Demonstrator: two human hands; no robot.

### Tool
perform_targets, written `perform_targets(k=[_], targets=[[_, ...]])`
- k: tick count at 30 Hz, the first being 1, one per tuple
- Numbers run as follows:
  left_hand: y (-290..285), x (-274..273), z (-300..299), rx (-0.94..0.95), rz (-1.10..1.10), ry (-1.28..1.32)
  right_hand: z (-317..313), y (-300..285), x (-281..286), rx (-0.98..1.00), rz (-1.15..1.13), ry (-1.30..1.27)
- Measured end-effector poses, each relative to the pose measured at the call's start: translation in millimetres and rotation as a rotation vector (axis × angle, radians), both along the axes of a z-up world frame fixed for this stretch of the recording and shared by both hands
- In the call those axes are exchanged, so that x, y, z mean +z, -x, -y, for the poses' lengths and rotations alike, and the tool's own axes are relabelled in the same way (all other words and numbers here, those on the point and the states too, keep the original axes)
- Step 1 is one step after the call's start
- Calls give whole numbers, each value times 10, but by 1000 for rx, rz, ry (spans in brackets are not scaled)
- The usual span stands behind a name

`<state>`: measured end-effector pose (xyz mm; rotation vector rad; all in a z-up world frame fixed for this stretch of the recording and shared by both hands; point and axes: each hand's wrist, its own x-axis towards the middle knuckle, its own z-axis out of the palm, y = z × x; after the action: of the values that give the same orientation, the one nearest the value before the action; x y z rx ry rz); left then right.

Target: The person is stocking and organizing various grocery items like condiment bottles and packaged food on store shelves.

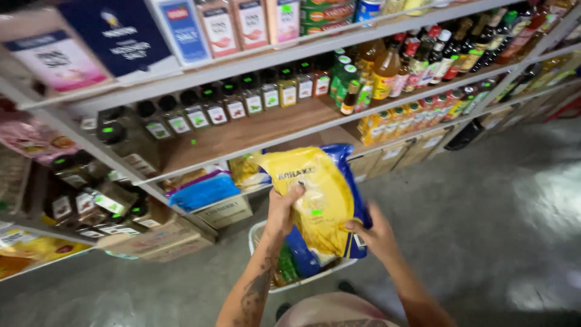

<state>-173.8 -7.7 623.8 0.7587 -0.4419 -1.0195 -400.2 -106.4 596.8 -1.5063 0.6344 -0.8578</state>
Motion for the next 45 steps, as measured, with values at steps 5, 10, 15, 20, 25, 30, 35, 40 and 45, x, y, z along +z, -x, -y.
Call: perform_targets(k=[5,10,15,20,25,30,35,40,45], targets=[[481,143,360,11,241,-26,562,142,6,-6,211,-84],[426,107,610,-101,586,-118,956,226,-416,-222,163,-147],[453,-117,724,-89,561,-97,1097,295,-173,-201,152,-164],[161,-435,690,-378,451,29,1206,34,484,-191,266,-308],[421,-671,679,-480,-288,-175,1395,-150,425,-35,355,-714],[348,-846,717,-460,-493,-241,1164,-116,-283,137,68,-907],[284,-1580,487,-500,-363,-403,903,-161,-388,186,10,-728],[558,-1279,185,-420,-494,64,575,-113,162,214,61,-486],[600,-1007,29,-353,-651,185,469,-137,182,103,-202,-240]])
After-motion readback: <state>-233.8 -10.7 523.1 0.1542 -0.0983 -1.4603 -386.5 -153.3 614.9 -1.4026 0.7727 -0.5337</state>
